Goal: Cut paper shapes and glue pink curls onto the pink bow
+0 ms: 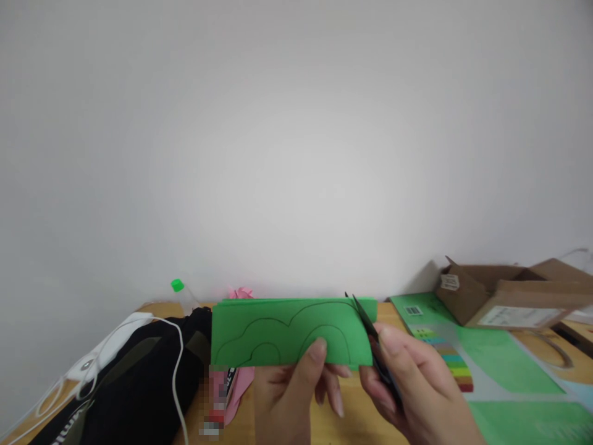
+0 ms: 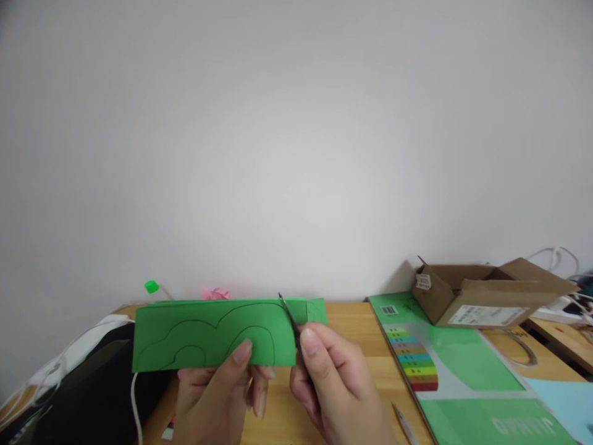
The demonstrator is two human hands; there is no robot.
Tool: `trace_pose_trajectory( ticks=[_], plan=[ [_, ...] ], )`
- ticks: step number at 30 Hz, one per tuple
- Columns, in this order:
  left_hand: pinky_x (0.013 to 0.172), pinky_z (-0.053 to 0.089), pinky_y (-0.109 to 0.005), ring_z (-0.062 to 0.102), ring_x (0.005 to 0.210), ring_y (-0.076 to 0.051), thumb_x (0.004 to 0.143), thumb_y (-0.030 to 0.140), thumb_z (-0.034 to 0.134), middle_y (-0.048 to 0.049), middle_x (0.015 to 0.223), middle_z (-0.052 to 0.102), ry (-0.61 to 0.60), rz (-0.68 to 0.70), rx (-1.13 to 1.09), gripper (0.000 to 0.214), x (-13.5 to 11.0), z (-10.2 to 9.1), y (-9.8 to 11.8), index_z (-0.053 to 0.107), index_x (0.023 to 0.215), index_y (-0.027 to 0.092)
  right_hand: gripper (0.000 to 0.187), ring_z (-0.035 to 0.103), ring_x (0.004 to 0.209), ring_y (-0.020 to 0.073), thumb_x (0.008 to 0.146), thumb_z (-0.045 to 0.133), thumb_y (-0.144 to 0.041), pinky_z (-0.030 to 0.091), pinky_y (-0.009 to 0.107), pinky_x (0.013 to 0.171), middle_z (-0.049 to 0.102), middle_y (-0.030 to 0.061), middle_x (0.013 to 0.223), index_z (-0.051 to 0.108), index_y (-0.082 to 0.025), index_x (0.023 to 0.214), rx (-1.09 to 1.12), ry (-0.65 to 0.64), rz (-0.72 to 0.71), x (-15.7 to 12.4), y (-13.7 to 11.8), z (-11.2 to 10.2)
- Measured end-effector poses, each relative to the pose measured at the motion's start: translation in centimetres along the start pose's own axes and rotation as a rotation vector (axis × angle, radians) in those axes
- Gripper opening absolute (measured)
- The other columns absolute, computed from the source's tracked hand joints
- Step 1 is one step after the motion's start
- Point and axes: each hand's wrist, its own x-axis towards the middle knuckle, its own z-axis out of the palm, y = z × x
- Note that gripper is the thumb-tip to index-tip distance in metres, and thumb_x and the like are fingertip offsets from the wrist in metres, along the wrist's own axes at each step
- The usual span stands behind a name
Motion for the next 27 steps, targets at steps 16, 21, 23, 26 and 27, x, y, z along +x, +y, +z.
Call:
trace_pose_trajectory(
  ticks=[16, 21, 23, 26, 27],
  plan=[
    [0.041, 0.038, -0.018, 0.055, 0.039, -0.008, 0.077, 0.043, 0.077, -0.0044, 0.057, 0.070, -0.127, 0.074, 0.002, 0.033, 0.7, -1.3, -0.6, 0.072, 0.060, 0.016, 0.060, 0.022, 0.042, 0.0059, 0.086, 0.053, -0.076, 0.015, 0.024, 0.043, 0.038, -0.0065, 0.046, 0.050, -0.019, 0.066, 0.004, -0.047, 0.009, -0.4, -0.2, -0.2],
    [0.041, 0.039, -0.018, 0.056, 0.040, -0.008, 0.078, 0.043, 0.077, -0.0048, 0.060, 0.071, -0.139, 0.083, -0.018, 0.032, 0.9, -1.7, -0.6, 0.074, 0.061, 0.016, 0.059, 0.023, 0.043, 0.0057, 0.087, 0.052, -0.075, 0.016, 0.024, 0.044, 0.039, -0.0064, 0.046, 0.050, -0.019, 0.067, -0.004, -0.056, 0.040, -0.5, -0.1, -0.3],
    [0.041, 0.039, -0.018, 0.055, 0.040, -0.008, 0.079, 0.043, 0.076, -0.0050, 0.059, 0.071, -0.133, 0.083, -0.010, 0.032, 0.9, -1.7, -0.6, 0.074, 0.062, 0.016, 0.060, 0.022, 0.042, 0.0055, 0.087, 0.051, -0.075, 0.016, 0.024, 0.044, 0.039, -0.0063, 0.046, 0.049, -0.019, 0.064, -0.019, -0.062, 0.038, -0.5, -0.1, -0.4],
    [0.041, 0.039, -0.018, 0.055, 0.041, -0.009, 0.080, 0.045, 0.075, -0.0058, 0.058, 0.071, -0.136, 0.092, 0.018, 0.035, 0.8, -1.6, -0.6, 0.074, 0.061, 0.016, 0.061, 0.021, 0.043, 0.0063, 0.089, 0.050, -0.074, 0.018, 0.026, 0.045, 0.037, -0.0065, 0.045, 0.046, -0.020, 0.061, -0.040, -0.059, -0.006, -0.4, -0.1, -0.3],
    [0.041, 0.039, -0.018, 0.055, 0.041, -0.009, 0.079, 0.045, 0.075, -0.0059, 0.059, 0.071, -0.138, 0.089, 0.021, 0.035, 0.7, -1.6, -0.6, 0.074, 0.061, 0.016, 0.061, 0.021, 0.043, 0.0066, 0.089, 0.050, -0.074, 0.018, 0.026, 0.045, 0.037, -0.0066, 0.045, 0.046, -0.020, 0.061, -0.041, -0.057, -0.017, -0.4, -0.1, -0.3]
  ],
)
